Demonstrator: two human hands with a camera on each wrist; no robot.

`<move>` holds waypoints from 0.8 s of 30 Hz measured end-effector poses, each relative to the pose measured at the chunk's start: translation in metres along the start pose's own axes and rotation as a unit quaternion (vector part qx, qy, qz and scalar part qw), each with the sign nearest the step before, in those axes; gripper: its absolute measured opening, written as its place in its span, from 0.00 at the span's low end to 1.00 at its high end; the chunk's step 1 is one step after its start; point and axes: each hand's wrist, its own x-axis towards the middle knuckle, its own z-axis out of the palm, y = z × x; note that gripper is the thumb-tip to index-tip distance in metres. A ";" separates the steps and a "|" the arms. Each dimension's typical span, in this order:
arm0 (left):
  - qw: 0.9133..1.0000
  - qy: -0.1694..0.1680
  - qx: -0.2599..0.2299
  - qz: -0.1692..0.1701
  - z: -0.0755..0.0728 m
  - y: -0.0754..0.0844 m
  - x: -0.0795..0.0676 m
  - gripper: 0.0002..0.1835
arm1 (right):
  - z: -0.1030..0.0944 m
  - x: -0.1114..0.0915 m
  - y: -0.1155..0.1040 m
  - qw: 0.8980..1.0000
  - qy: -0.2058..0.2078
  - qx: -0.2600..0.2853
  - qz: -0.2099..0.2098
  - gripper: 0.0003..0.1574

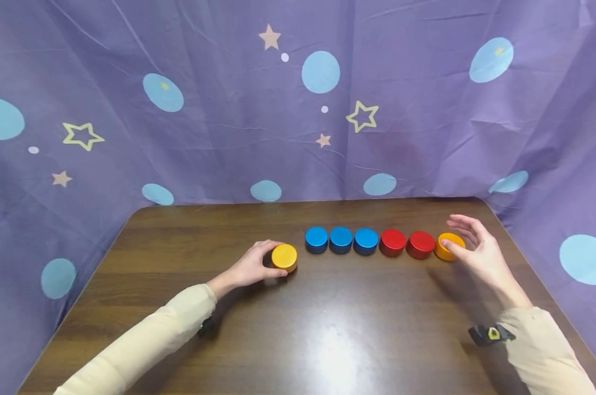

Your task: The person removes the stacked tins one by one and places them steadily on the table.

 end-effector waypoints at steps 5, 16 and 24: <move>1.000 0.003 -0.001 -0.029 -0.005 -0.003 0.011 0.35 | 0.002 -0.001 0.001 1.000 -0.008 -0.010 -0.002 0.34; 0.996 0.025 0.033 -0.082 -0.006 -0.014 0.033 0.34 | 0.008 -0.002 0.000 0.998 -0.029 -0.054 0.006 0.34; 0.994 0.016 0.054 -0.097 -0.001 -0.014 0.043 0.32 | 0.011 -0.004 0.000 0.998 -0.030 -0.050 0.013 0.34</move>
